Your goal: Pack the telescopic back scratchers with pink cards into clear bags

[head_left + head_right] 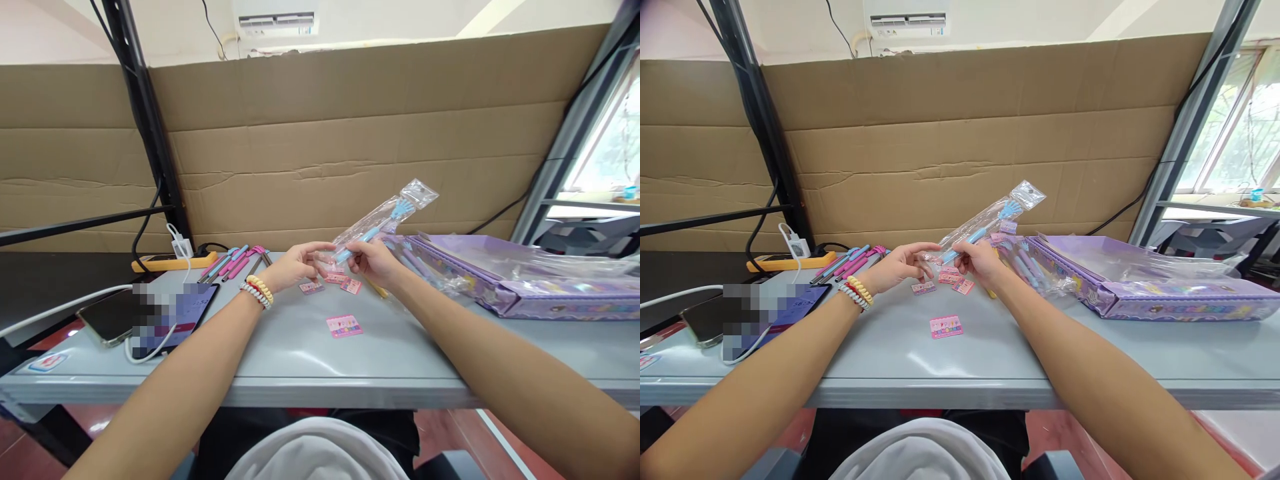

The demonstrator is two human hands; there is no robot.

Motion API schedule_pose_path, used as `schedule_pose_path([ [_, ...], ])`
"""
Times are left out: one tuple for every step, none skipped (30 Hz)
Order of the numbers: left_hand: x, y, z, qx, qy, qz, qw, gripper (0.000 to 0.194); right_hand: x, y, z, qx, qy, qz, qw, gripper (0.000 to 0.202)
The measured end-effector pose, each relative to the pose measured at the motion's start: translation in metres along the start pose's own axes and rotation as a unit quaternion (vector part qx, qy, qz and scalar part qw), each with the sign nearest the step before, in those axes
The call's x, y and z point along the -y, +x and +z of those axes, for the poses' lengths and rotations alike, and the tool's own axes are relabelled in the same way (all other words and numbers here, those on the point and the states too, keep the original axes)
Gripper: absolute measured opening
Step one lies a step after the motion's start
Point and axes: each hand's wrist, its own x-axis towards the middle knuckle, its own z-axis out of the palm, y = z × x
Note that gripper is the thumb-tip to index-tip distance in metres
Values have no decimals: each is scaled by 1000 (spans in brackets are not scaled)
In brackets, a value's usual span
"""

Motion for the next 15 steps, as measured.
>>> schedule_pose_path([
  [0,0,0,-6,30,-2,1000,46,0,0,0,2,-3,2,1000,15],
  [0,0,0,-8,54,-9,998,36,-1,0,0,6,-8,4,1000,16],
  [-1,-1,0,-5,68,-18,998,29,-1,0,0,9,-13,7,1000,17],
  [-1,-1,0,1,74,-28,997,26,-1,0,1,13,-18,10,1000,17],
  [-2,-2,-1,9,76,-36,996,25,-1,-1,1,16,-22,13,1000,18],
  [-2,-2,-1,17,77,-41,996,26,-1,-1,2,21,-27,14,999,18],
  [-3,-2,-1,23,79,-42,996,26,-1,-2,3,28,-30,14,999,18],
  [-3,-2,-1,24,81,-38,996,27,-1,-3,4,37,-34,14,999,18],
  [-3,-2,-1,24,83,-31,996,27,-1,-4,5,48,-40,15,998,17],
  [-2,-1,0,23,83,-23,996,27,-1,-5,7,62,-49,20,997,16],
  [-2,-1,1,21,84,-15,996,27,-1,-7,8,78,-60,28,995,16],
  [-1,0,2,19,85,-8,996,26,-1,-8,10,92,-71,38,992,15],
  [0,1,4,15,89,-4,996,26,0,-10,11,106,-86,49,989,15],
  [1,1,6,9,93,-3,996,25,0,-11,12,119,-100,57,986,14],
  [2,1,7,2,96,-5,995,25,1,-12,13,128,-111,62,984,14],
])
